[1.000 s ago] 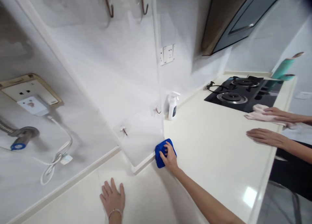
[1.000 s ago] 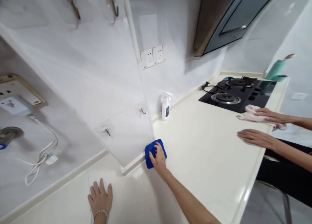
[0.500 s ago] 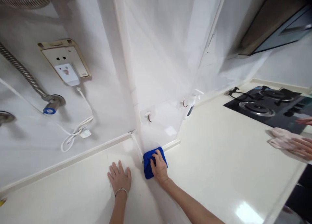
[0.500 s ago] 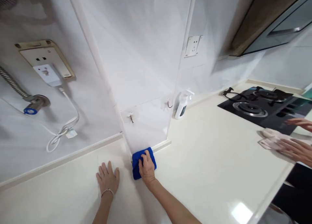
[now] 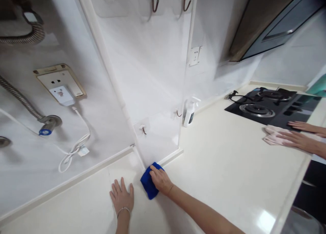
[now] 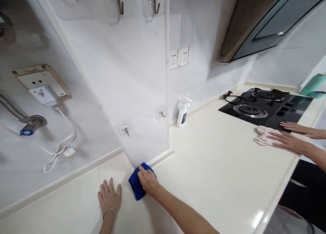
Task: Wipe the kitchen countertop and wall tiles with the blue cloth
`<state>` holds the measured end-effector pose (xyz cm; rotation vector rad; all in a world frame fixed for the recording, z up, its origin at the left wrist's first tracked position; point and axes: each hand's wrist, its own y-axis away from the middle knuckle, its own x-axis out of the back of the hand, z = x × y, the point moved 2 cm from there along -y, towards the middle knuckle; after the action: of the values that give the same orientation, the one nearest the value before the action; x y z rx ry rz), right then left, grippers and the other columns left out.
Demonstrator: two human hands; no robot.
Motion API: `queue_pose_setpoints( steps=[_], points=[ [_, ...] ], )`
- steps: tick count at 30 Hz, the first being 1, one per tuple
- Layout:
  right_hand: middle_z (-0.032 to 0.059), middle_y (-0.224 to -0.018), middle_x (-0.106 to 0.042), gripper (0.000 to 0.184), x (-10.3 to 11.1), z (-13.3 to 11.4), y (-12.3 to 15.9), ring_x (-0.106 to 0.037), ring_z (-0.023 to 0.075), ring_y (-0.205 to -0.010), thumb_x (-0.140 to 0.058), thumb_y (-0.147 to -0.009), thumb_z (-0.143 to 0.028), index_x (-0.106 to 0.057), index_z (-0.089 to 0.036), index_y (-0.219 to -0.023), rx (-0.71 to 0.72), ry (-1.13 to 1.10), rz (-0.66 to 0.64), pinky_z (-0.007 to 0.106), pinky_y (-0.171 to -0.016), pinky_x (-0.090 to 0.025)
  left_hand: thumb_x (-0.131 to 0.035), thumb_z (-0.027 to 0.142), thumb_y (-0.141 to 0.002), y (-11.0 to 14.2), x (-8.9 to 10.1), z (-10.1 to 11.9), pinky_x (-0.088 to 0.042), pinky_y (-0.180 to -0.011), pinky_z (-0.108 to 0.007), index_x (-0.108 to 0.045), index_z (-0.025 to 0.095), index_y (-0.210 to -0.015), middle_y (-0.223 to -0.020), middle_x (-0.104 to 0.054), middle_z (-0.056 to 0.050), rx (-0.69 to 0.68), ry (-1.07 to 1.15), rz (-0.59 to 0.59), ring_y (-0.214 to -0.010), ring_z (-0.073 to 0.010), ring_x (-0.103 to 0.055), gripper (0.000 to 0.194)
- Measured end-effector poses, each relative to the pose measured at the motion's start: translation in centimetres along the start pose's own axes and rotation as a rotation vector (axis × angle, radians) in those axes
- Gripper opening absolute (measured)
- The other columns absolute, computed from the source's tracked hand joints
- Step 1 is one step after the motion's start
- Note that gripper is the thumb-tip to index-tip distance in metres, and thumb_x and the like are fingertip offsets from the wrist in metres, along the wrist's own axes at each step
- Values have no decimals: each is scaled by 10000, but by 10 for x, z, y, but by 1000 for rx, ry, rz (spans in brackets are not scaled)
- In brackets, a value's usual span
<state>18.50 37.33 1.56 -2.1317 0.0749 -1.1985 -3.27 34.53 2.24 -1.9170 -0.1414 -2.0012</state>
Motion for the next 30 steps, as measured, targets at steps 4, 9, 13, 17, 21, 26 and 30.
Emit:
queue_pose_setpoints(
  steps=[4,9,13,17,21,26,30],
  points=[
    [128,-1298,-645,368,29,52,3,-649,217,-1024,-338,-892,-107,-644,-206,-1070,-49,15,17,370,-884,-494,-322,475,-944,-2,-4,-4,-202,-1204,-550,-374,153,-1500,-1599,-304,-196,4,13,-22,-1491,-363,-229,644],
    [136,-1312,-631,382,75,131,6,-626,247,-1083,-319,-905,-141,-637,-203,-1108,-234,98,33,396,-868,-490,-292,499,-942,-4,-6,-3,-195,-1204,-549,-364,160,-1505,-1600,-304,-191,6,23,-6,-1493,-359,-223,661],
    [72,-1352,-613,360,95,158,7,-636,232,-953,-349,-893,-156,-625,-248,-1105,-345,144,28,401,-856,-480,-289,484,-941,-3,-5,0,-193,-1202,-554,-369,155,-1502,-1599,-299,-198,13,18,-9,-1496,-362,-211,655],
    [107,-1398,-566,322,89,146,9,-618,256,-934,-381,-872,-158,-609,-223,-1090,-411,139,70,438,-868,-478,-306,460,-938,0,-3,3,-198,-1200,-559,-394,141,-1488,-1592,-314,-202,15,23,10,-1498,-357,-207,642],
    [179,-1383,-540,314,73,126,10,-594,284,-1054,-327,-894,-162,-569,-172,-1095,-442,126,136,471,-917,-469,-331,430,-938,3,-1,5,-193,-1198,-565,-401,127,-1483,-1586,-318,-217,10,23,42,-1495,-361,-211,627],
    [182,-1362,-550,277,46,80,10,-574,278,-1136,-346,-905,-176,-566,-179,-1073,-347,95,115,439,-914,-485,-353,424,-934,4,-2,6,-163,-1203,-568,-395,123,-1486,-1591,-309,-213,23,22,19,-1494,-375,-199,630],
    [160,-1334,-579,261,22,26,12,-613,258,-1050,-361,-901,-154,-576,-205,-1040,-272,25,73,428,-893,-485,-334,433,-942,4,0,6,-155,-1206,-560,-377,141,-1496,-1600,-296,-201,18,18,-2,-1499,-360,-192,628]
  ],
)
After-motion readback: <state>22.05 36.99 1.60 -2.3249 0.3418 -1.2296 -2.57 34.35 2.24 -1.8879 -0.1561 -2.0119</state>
